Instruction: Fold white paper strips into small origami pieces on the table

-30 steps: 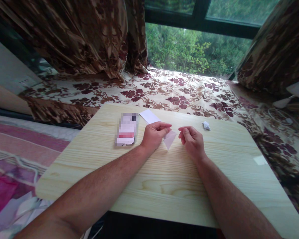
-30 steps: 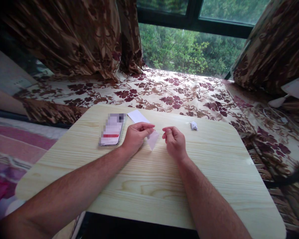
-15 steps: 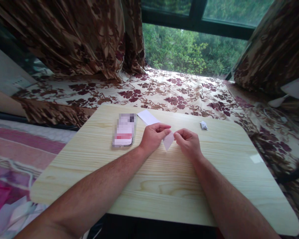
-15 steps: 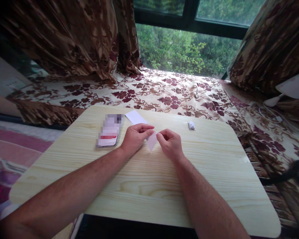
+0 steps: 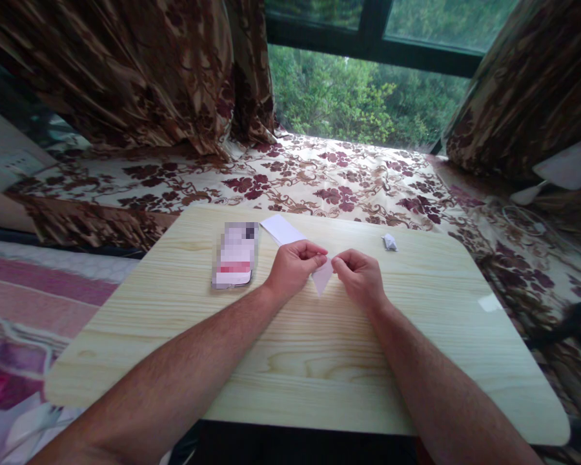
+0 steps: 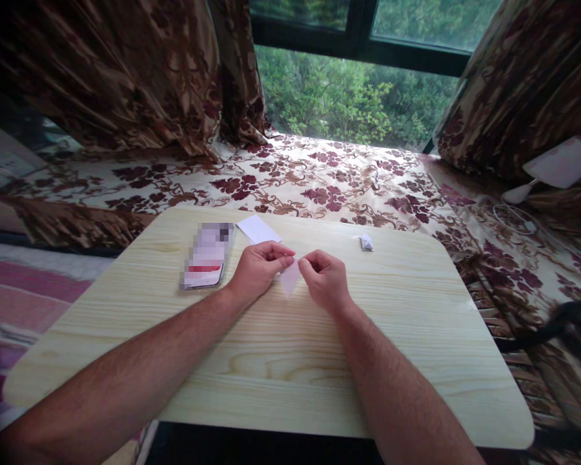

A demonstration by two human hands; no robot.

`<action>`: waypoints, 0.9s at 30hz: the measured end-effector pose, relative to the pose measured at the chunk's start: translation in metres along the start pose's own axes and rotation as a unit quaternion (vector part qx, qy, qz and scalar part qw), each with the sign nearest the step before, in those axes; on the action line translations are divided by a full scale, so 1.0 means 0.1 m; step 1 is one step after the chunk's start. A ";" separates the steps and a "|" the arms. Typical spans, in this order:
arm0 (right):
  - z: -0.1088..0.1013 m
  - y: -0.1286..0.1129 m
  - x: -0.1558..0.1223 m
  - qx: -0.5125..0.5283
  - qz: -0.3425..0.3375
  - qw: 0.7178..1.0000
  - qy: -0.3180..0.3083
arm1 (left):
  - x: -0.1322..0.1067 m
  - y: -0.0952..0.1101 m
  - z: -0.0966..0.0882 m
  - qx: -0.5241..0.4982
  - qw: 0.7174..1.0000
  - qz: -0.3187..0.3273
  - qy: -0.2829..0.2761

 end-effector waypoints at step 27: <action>-0.02 -0.03 0.00 -0.016 -0.011 1.000 0.010 | 0.00 -0.04 0.06 0.057 0.998 0.003 -0.039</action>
Point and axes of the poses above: each hand's wrist, its own x-axis towards the middle knuckle, its own z-axis out of the palm, y = z × x, the point moved 9 cm from there along x, towards the middle knuckle, and after that the axes turned 9 degrees about -z, right-handed, at the moved point
